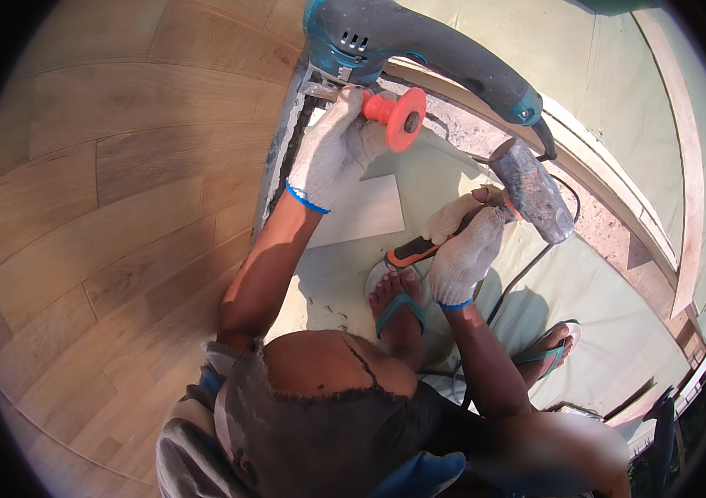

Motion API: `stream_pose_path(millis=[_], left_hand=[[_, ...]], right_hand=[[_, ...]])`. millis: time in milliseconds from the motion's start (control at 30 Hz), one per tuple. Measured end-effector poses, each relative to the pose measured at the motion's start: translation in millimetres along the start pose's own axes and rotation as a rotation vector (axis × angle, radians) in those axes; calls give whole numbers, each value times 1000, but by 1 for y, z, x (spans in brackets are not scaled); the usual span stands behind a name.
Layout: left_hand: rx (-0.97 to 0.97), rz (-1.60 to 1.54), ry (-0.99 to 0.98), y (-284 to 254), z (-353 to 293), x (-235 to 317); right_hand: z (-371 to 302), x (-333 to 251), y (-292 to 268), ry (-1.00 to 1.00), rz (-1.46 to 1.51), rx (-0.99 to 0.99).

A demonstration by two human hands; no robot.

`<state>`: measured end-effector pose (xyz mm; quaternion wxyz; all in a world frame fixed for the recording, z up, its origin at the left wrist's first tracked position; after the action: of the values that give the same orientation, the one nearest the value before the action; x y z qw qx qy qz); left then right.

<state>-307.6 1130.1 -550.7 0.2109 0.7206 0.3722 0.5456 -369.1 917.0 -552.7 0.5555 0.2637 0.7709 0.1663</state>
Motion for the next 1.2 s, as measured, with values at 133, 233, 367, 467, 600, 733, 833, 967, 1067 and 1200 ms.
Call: stream_pose_path(millis=[133,233,367,467,600,733,833,967,1067,1200], left_hand=[[3,74,8,-1,6,-16],[33,78,1,-2,2,-10],[58,33,2,-2,2,-8],[21,-16,15,0,2,-4],[-2,38,16,-15,9,-19],[15,68,56,1,3,-1],[40,59,33,-5,2,-4],[-41,29,10,-2,7,-7],[26,39,-3,1,6,-17],[100,64,-10,7,-3,0]], right_hand=[[3,1,1,310,-502,-72],[5,-19,-24,189,-301,-126],[4,-59,-34,-91,69,-7],[7,-35,-21,32,210,99],[7,18,-5,329,-546,-62],[10,-26,-26,229,-119,-69],[14,-68,-38,-57,54,30],[11,-31,-29,-6,310,62],[15,6,-5,216,-596,-43],[1,-3,-19,251,-311,-75]])
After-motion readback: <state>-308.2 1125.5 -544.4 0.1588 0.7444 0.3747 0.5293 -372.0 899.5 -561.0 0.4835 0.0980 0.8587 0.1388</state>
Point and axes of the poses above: each hand's wrist, its own z-axis towards the middle knuckle, its own y-axis out of the palm, x = y × z, the point moved 6 cm from there along z, towards the middle knuckle, and after that the axes turned 7 degrees about y, right-handed, at the moved point
